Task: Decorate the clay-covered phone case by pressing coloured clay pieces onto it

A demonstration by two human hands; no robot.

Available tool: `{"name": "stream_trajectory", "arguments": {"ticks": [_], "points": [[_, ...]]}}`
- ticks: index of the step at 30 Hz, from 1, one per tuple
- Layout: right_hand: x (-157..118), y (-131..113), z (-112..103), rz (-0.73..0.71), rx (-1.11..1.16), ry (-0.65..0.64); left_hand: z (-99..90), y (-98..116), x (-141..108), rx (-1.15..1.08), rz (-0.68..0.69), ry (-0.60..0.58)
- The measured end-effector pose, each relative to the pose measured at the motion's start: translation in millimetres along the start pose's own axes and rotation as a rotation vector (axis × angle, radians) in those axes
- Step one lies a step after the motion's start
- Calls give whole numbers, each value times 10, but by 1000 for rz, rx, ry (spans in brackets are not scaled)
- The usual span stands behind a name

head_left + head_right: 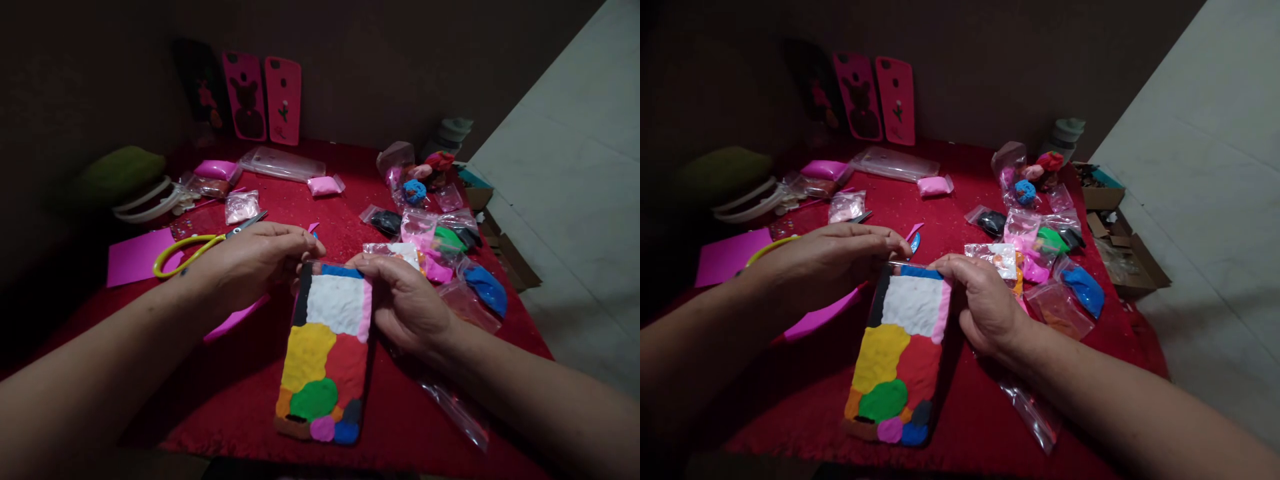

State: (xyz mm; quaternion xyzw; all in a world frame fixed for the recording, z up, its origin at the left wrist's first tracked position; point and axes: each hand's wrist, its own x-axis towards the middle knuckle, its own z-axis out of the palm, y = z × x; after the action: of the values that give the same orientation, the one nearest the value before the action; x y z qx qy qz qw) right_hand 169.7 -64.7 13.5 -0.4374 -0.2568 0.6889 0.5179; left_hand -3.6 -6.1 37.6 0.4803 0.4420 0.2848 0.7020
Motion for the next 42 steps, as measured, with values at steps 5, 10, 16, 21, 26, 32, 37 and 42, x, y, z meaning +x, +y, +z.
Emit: {"name": "stream_trajectory", "arguments": {"ticks": [5,10,16,21,26,32,37,42], "points": [[6,-21,27,16,44,39,-73,6,66,-13,-122,-111],[18,-28,26,-5,119,63,-145,-7,91,50,-105,-146],[63,-35,6,19,217,80,-170,-2,111,-12,-118,-178],[99,-53,0,35,258,94,-162,13,109,-120,-166,-220],[120,-75,-39,72,206,62,-179,11,99,-163,-169,-262],[103,-97,-66,5,134,20,-168,27,119,-248,-190,-224],[81,-89,-54,95,119,-38,-173,65,138,-325,-188,-132],[77,-90,-29,183,158,-33,-191,79,157,-389,-132,-56]]}}
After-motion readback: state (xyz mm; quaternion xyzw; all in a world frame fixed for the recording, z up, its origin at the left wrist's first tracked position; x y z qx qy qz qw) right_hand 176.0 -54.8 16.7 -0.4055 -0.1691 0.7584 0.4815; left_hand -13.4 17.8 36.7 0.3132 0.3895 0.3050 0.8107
